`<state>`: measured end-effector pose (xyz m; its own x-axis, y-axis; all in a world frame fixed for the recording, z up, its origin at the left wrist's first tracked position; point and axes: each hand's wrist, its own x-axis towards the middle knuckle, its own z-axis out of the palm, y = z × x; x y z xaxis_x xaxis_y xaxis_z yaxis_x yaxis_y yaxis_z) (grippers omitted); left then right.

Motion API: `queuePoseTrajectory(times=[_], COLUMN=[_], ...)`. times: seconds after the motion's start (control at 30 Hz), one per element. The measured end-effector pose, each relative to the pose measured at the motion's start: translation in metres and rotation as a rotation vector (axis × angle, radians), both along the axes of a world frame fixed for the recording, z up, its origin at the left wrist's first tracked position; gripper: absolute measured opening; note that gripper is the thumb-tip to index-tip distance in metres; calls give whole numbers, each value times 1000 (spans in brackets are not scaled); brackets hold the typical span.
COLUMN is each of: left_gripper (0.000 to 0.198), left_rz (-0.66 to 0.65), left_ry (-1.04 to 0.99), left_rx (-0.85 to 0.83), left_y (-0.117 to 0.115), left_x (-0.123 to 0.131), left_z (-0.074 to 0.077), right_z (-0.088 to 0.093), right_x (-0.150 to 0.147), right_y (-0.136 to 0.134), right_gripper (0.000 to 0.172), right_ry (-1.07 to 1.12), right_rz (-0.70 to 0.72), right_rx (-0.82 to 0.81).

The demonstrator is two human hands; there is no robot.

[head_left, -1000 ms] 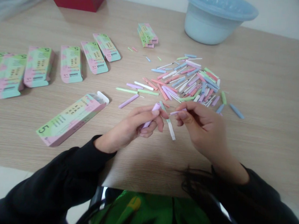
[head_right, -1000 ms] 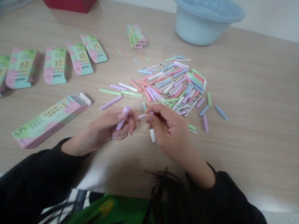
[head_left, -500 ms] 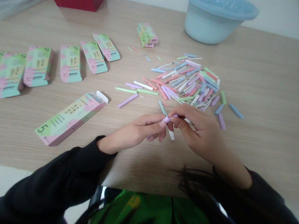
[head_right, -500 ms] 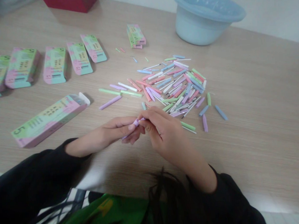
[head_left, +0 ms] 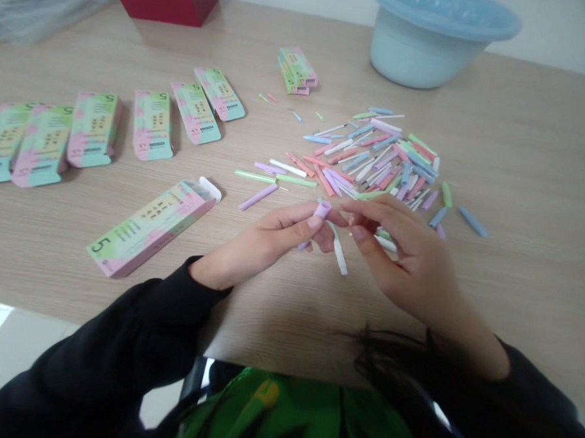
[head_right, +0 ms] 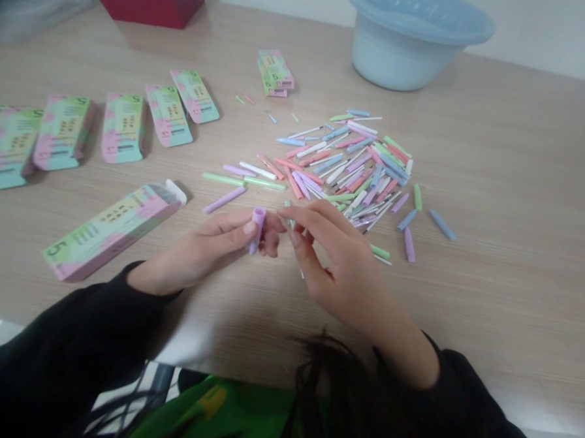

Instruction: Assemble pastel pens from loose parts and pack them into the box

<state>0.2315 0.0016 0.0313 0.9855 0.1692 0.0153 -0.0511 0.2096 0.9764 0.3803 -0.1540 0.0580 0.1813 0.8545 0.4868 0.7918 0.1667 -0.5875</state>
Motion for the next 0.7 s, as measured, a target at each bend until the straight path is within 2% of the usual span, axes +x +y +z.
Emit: queuePoseTrajectory(times=[0.13,0.27,0.4,0.5,0.63,0.7], left_gripper=[34,37,23,18,10,12], left_rz=[71,52,-25,-86,16,36], left_ry=[-50,-10,89,150,136,89], left_rx=[-255,-310,-144,19,367,455], left_y=[4,3,-2,-6,-2,3], left_x=[0,0,-4,-7,-5,-3], left_z=[3,5,7,10,16,21], right_z=[-3,-8,-17,-25,-36,-41], right_x=[-2,-4,0,6,8,6], right_y=[0,0,1,5,11,14], right_gripper=[35,34,32,35,26,24], right_ry=[-3,67,376,619,758,869], right_rz=[7,18,-29,17,73,142], right_rx=[-21,-65,-78,-153,-313,-334])
